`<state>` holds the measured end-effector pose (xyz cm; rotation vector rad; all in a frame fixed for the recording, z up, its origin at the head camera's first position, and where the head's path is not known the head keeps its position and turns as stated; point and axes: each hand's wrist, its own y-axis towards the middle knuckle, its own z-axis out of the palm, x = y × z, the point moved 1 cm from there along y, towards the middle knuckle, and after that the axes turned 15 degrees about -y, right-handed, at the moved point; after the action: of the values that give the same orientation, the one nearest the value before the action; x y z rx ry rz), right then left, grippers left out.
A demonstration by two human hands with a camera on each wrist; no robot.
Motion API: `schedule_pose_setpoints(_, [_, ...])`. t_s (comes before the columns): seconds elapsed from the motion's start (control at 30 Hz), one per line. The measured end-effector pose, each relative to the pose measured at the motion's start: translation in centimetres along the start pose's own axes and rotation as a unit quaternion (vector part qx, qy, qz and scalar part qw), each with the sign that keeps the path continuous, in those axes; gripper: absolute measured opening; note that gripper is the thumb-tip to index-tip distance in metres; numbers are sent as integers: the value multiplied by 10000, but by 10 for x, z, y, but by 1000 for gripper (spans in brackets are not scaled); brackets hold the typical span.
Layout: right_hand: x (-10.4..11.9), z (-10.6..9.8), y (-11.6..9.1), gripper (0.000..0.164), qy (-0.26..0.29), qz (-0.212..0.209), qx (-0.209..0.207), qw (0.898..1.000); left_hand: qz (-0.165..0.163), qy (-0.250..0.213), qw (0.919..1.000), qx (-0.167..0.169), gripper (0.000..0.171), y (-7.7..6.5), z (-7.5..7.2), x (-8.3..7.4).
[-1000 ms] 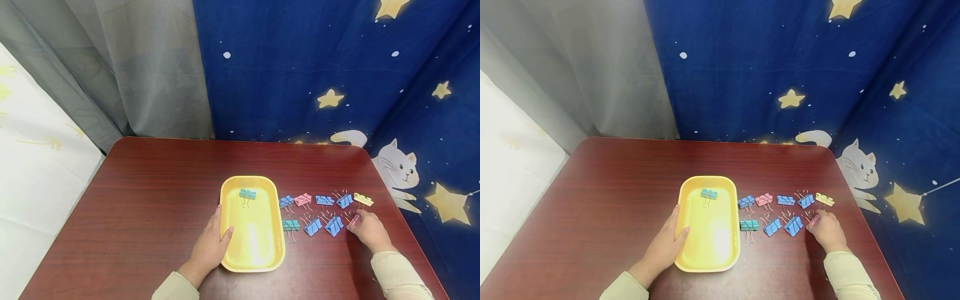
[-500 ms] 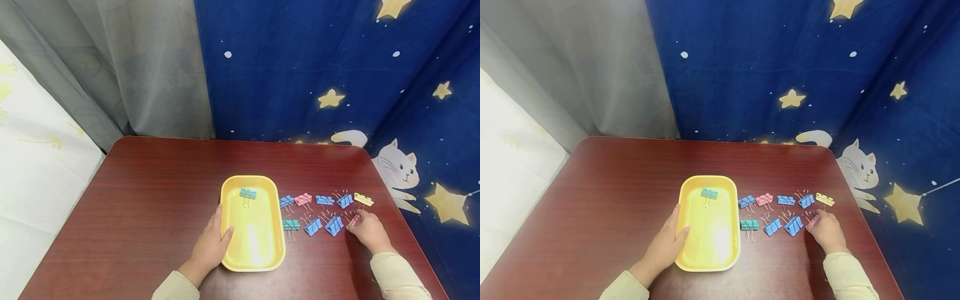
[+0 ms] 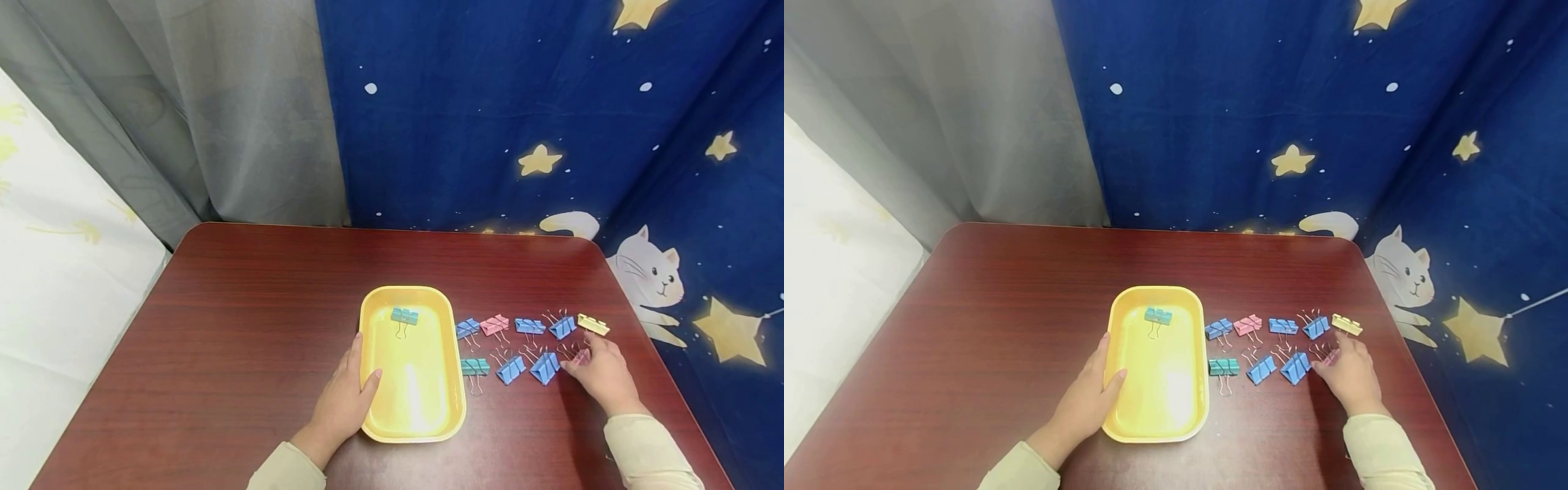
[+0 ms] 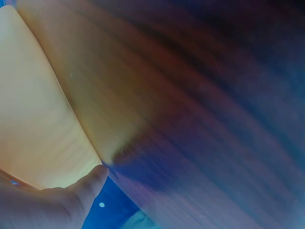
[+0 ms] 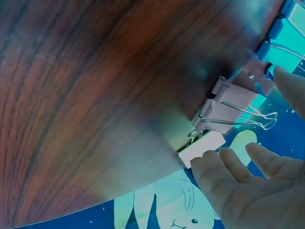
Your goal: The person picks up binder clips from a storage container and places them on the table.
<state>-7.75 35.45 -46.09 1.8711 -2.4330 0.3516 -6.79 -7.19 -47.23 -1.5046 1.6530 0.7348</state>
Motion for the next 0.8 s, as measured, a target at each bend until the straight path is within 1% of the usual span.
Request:
schedule_pose_setpoints(0.2, [4,-3,-1,83,63,-91,-382,9992,-40,-22,10000,14,71,0,0,0])
schedule_pose_setpoints(0.47, [12,-9,0,87,239,23,-876,9959,32,-17,10000,-24,71,0,0,0])
schedule_pose_setpoints(0.67, [23,-17,0,91,285,-67,-1132,9931,44,-13,10000,-24,70,-1,0,0])
schedule_pose_setpoints(0.8, [33,-22,1,91,288,-229,-1268,9912,10,-8,10000,12,71,-1,0,0])
